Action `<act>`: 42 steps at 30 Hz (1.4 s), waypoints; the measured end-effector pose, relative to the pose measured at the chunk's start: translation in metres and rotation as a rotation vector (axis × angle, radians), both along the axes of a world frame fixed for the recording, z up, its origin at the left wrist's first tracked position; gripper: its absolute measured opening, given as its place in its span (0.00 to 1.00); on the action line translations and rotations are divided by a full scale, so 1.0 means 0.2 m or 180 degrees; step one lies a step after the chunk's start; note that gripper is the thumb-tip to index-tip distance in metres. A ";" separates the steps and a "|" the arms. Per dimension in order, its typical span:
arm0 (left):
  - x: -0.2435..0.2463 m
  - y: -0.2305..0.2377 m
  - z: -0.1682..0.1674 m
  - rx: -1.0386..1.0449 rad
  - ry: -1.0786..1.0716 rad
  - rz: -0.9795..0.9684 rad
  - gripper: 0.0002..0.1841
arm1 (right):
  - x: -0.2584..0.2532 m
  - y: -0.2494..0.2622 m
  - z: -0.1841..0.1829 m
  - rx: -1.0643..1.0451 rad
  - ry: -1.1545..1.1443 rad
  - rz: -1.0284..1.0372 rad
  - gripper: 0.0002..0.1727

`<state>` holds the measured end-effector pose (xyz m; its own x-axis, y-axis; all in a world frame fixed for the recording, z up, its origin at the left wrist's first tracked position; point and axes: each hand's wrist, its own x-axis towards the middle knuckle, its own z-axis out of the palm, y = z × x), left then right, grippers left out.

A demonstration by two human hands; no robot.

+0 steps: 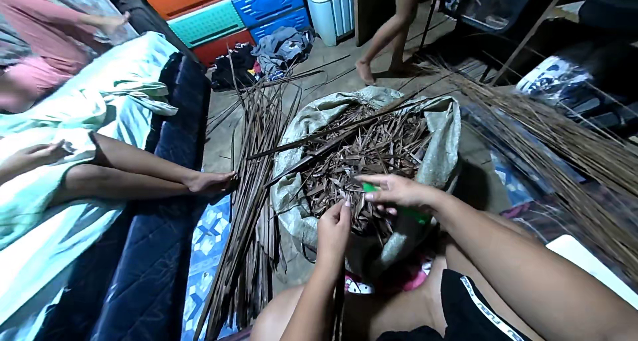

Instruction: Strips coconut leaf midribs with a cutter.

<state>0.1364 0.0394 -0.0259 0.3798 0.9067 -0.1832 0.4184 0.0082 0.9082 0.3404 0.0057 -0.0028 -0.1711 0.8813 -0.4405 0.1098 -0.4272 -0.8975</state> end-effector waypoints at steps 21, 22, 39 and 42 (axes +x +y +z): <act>0.00 -0.01 0.02 -0.0242 -0.0233 -0.0074 0.11 | -0.01 0.02 -0.01 -0.0110 0.0211 -0.0020 0.33; 0.00 -0.01 0.02 -0.0255 -0.0266 -0.0067 0.11 | -0.03 0.01 -0.01 -0.0110 0.0239 0.0073 0.33; 0.01 -0.02 0.01 -0.0314 -0.0344 -0.0081 0.11 | -0.01 0.05 -0.01 -0.0045 0.0053 -0.0399 0.32; 0.01 -0.03 0.01 -0.0345 -0.0343 -0.0097 0.12 | 0.03 0.07 0.00 -0.0090 0.0094 -0.0570 0.31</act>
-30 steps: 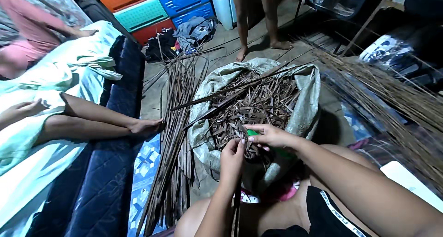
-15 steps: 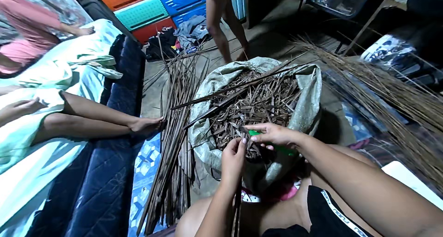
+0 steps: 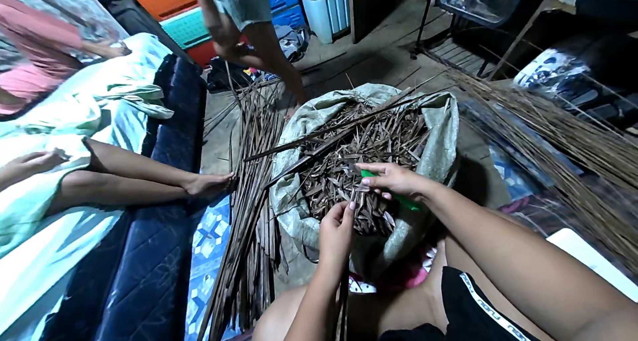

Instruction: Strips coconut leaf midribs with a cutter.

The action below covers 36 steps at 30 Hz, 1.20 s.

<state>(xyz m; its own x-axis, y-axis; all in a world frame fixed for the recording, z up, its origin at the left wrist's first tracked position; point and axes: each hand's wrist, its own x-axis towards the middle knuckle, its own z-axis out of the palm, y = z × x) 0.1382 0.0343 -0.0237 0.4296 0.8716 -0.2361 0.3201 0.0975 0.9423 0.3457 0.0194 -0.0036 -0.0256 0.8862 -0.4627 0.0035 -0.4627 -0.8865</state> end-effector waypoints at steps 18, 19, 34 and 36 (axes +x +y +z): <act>0.00 -0.02 0.00 0.0029 -0.0048 -0.0069 0.14 | 0.01 -0.05 0.02 0.0055 0.0039 0.0472 0.33; 0.00 -0.02 0.00 0.0009 -0.0058 -0.0056 0.14 | 0.00 -0.05 0.02 0.0066 0.0014 0.0467 0.33; -0.01 -0.03 0.03 0.0071 0.0197 -0.0206 0.16 | 0.08 0.01 0.01 0.0089 -0.0157 -0.0223 0.30; -0.01 -0.03 0.03 0.0076 0.0208 -0.0235 0.16 | 0.09 0.02 0.00 0.0149 -0.0174 -0.0338 0.31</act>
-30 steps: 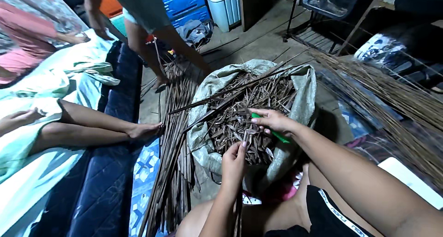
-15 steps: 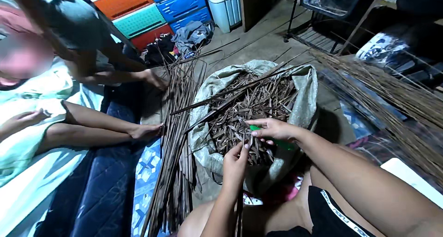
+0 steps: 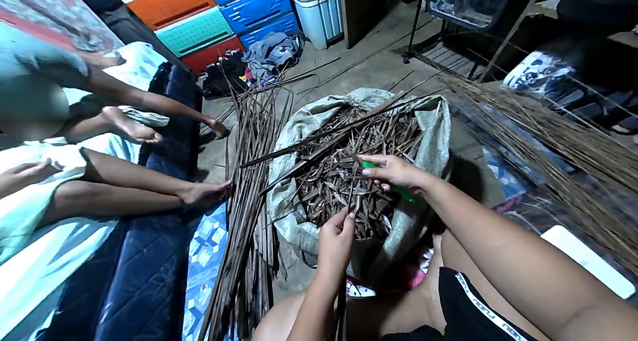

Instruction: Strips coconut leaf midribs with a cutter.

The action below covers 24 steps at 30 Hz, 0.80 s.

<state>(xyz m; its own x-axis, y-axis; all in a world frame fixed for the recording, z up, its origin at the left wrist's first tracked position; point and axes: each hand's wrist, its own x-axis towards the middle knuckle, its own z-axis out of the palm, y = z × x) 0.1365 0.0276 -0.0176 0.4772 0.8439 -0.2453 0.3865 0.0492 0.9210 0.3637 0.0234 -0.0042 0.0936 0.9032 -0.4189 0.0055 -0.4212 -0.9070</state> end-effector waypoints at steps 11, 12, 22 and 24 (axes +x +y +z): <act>0.00 0.04 -0.04 0.0276 0.0495 -0.0066 0.16 | 0.01 -0.02 0.00 -0.0022 -0.1149 -0.0030 0.32; 0.00 0.05 -0.04 0.0314 0.0711 -0.0114 0.17 | -0.04 -0.04 0.00 -0.0056 -0.1394 0.0319 0.30; -0.03 0.10 -0.06 0.0698 0.1430 -0.0171 0.22 | -0.40 -0.21 0.04 -0.0347 -0.2512 0.1726 0.30; -0.02 0.10 -0.06 0.0742 0.1444 -0.0142 0.23 | -0.44 -0.22 0.05 -0.0473 -0.2594 0.1668 0.30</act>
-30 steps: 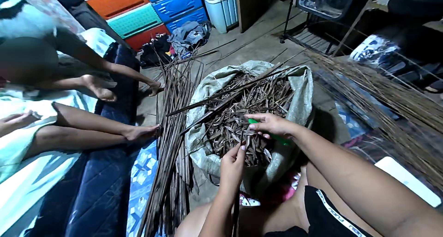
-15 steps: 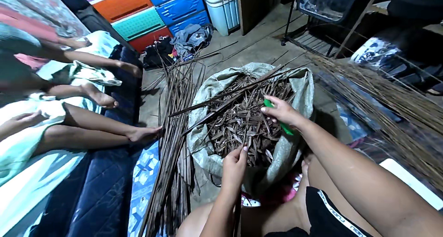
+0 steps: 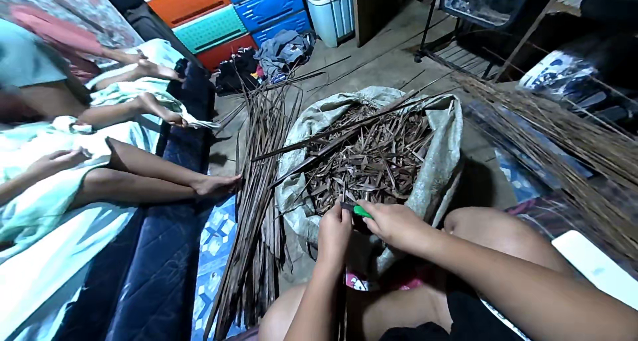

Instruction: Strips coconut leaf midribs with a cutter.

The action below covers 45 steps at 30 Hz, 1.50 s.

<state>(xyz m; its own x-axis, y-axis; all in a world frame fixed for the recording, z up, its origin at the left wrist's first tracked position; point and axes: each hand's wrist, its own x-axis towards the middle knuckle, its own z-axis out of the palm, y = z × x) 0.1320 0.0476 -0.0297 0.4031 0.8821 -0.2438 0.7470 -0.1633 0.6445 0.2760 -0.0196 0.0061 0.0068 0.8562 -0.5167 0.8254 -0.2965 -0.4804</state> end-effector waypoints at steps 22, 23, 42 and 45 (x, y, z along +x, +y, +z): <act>0.02 -0.01 -0.02 0.0658 -0.0039 -0.0009 0.17 | -0.10 0.03 -0.03 -0.0017 -0.0434 -0.0228 0.29; 0.02 -0.01 -0.01 0.0573 0.0032 -0.0037 0.18 | -0.10 0.04 -0.05 0.0014 -0.0431 -0.0256 0.28; 0.01 -0.02 0.00 0.0393 -0.0196 -0.0004 0.17 | -0.02 0.03 -0.05 0.0109 0.0072 -0.0314 0.24; 0.01 -0.02 -0.01 0.0470 -0.0205 -0.0021 0.17 | -0.04 0.04 -0.05 0.0038 -0.0112 -0.0296 0.24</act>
<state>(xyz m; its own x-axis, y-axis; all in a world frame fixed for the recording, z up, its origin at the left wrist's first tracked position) 0.1332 0.0428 -0.0307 0.4197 0.9037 -0.0851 0.7034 -0.2646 0.6597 0.2684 -0.0111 -0.0036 0.1045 0.8571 -0.5044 0.8110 -0.3670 -0.4556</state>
